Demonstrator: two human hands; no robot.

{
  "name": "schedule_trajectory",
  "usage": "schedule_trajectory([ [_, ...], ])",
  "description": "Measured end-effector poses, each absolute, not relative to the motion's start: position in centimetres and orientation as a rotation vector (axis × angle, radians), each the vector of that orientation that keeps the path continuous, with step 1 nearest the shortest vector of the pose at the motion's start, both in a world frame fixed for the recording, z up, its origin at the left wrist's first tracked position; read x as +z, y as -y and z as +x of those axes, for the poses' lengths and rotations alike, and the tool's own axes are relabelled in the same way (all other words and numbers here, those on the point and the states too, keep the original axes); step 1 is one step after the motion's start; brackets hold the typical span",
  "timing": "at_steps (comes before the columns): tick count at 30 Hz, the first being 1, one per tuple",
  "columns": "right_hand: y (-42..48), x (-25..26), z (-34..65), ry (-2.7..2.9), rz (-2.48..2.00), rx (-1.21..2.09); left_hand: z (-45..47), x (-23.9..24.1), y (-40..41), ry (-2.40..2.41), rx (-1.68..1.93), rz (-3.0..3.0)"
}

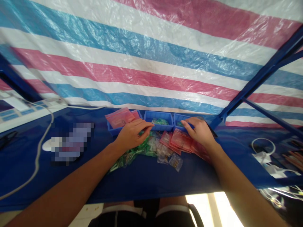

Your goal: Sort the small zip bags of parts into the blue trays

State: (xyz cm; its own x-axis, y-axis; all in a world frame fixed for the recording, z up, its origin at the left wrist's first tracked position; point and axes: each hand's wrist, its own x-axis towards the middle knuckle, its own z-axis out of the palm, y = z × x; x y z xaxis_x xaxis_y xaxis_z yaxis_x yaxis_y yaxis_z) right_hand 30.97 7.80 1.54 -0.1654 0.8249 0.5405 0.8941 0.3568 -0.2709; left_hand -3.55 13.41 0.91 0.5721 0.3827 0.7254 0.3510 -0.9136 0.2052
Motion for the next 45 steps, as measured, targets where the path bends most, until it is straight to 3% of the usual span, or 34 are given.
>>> schedule_trajectory([
  [3,-6.4,2.8,28.2,2.097,-1.346,-0.223,-3.9,0.9,-13.6,-0.663,1.302,2.76],
  [8,-3.0,4.1,21.7,2.525,-1.321,-0.025,-4.1,1.0,-13.4,-0.728,1.301,2.777],
  [18,-3.1,4.4,19.6,2.508,-1.418,-0.109,-4.3,1.1,-13.5,-0.71,1.33,2.799],
  [25,-7.3,6.3,22.5,1.872,-1.154,0.649,-3.4,1.8,-12.7,-0.655,1.339,2.798],
  [32,-9.2,2.5,22.0,1.407,-0.909,1.179,-2.9,1.9,-13.0,-0.487,1.362,2.87],
  [38,-8.0,0.9,21.1,1.336,-0.907,1.176,-2.8,1.6,-12.9,-0.434,1.27,2.804],
  [45,-7.0,2.2,22.0,1.719,-0.953,0.795,-2.5,2.1,-11.8,-0.628,1.337,2.624],
])
